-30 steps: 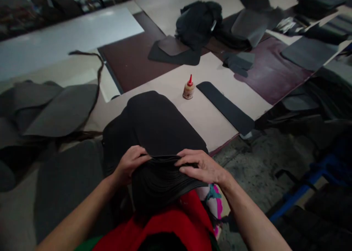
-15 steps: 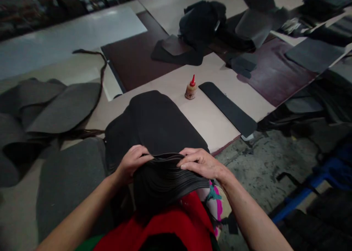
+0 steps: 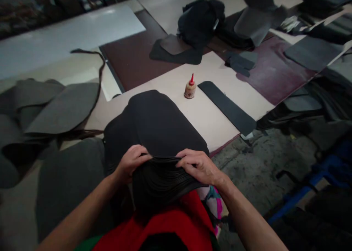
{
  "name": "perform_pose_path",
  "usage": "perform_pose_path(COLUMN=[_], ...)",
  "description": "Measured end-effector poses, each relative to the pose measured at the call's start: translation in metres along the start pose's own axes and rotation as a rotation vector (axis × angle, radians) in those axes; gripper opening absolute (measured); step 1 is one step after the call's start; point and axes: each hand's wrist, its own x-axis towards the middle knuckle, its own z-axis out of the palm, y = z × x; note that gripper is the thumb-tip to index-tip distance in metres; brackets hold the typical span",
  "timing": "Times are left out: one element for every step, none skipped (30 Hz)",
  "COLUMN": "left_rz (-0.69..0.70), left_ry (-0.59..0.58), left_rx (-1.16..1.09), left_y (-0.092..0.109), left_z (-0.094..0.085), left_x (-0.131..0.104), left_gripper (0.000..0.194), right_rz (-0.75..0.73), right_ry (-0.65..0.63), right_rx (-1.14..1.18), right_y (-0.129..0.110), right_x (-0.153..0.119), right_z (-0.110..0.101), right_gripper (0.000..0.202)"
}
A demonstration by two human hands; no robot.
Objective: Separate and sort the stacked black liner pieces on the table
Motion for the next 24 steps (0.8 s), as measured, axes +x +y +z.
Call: perform_pose_path(left_rz=[0.003,0.008,0.014,0.012,0.007,0.004,0.002,-0.007,-0.015,-0.019,-0.018,-0.017,-0.018,-0.019,-0.017,-0.014,-0.011,-0.010,-0.010,-0.008,-0.009,-0.011,-0.011,-0.006], left_ry=[0.007,0.016,0.024,0.025,0.018,0.012,0.006,-0.001,-0.007,-0.010,-0.005,0.000,-0.001,-0.003,-0.002,0.001,0.006,0.008,0.011,0.012,0.010,0.006,0.001,0.002], left_rx=[0.005,0.010,0.011,0.008,0.002,-0.001,-0.005,-0.007,-0.010,-0.013,-0.013,-0.011,-0.007,0.000,0.005,0.008,0.008,0.006,0.005,0.004,0.003,0.000,-0.003,-0.007], left_y=[-0.0002,-0.0004,-0.0007,-0.0009,-0.0010,-0.0011,-0.0011,-0.0011,-0.0010,-0.0008,-0.0006,-0.0003,0.0000,0.0003,0.0005,0.0007,0.0008,0.0008,0.0007,0.0006,0.0005,0.0004,0.0003,0.0002], left_z=[0.0005,0.0011,0.0017,0.0021,0.0024,0.0026,0.0026,0.0025,0.0022,0.0020,0.0017,0.0015,0.0013,0.0012,0.0012,0.0012,0.0014,0.0015,0.0017,0.0019,0.0019,0.0019,0.0019,0.0017], left_x=[-0.0002,-0.0004,-0.0007,-0.0010,-0.0013,-0.0016,-0.0018,-0.0020,-0.0022,-0.0022,-0.0021,-0.0019,-0.0017,-0.0015,-0.0013,-0.0011,-0.0009,-0.0009,-0.0009,-0.0010,-0.0011,-0.0013,-0.0014,-0.0014], left_gripper=[0.029,0.029,0.029,0.029,0.029,0.030,0.030,0.030,0.029,0.029,0.029,0.029,0.029,0.029,0.029,0.029,0.029,0.029,0.029,0.029,0.029,0.029,0.029,0.029], right_rz=[0.035,0.063,0.085,0.100,0.112,0.117,0.124,0.130,0.133,0.130,0.123,0.110,0.096,0.079,0.061,0.043,0.029,0.018,0.007,-0.002,-0.008,-0.009,-0.011,-0.012], right_ry=[-0.042,-0.076,-0.106,-0.130,-0.142,-0.143,-0.139,-0.134,-0.130,-0.130,-0.131,-0.131,-0.132,-0.133,-0.132,-0.131,-0.129,-0.130,-0.127,-0.124,-0.120,-0.118,-0.116,-0.114], right_rx=[0.030,0.058,0.084,0.103,0.118,0.129,0.138,0.142,0.142,0.138,0.130,0.117,0.099,0.078,0.053,0.027,-0.001,-0.026,-0.046,-0.061,-0.069,-0.071,-0.068,-0.065], right_y=[-0.0013,-0.0023,-0.0027,-0.0026,-0.0019,-0.0009,0.0004,0.0017,0.0029,0.0037,0.0043,0.0044,0.0042,0.0036,0.0029,0.0021,0.0013,0.0005,-0.0002,-0.0007,-0.0010,-0.0013,-0.0014,-0.0014], right_x=[0.0001,0.0002,0.0002,0.0001,0.0001,0.0001,0.0001,0.0002,0.0005,0.0008,0.0013,0.0017,0.0022,0.0026,0.0030,0.0032,0.0033,0.0033,0.0032,0.0031,0.0030,0.0029,0.0029,0.0030], right_z=[-0.0032,-0.0059,-0.0079,-0.0093,-0.0099,-0.0100,-0.0098,-0.0094,-0.0090,-0.0088,-0.0087,-0.0088,-0.0091,-0.0094,-0.0096,-0.0098,-0.0099,-0.0099,-0.0098,-0.0097,-0.0095,-0.0093,-0.0092,-0.0091], right_gripper=[0.023,0.021,0.021,0.021,0.021,0.021,0.021,0.021,0.020,0.020,0.019,0.019,0.019,0.018,0.018,0.018,0.017,0.017,0.017,0.017,0.018,0.018,0.018,0.018])
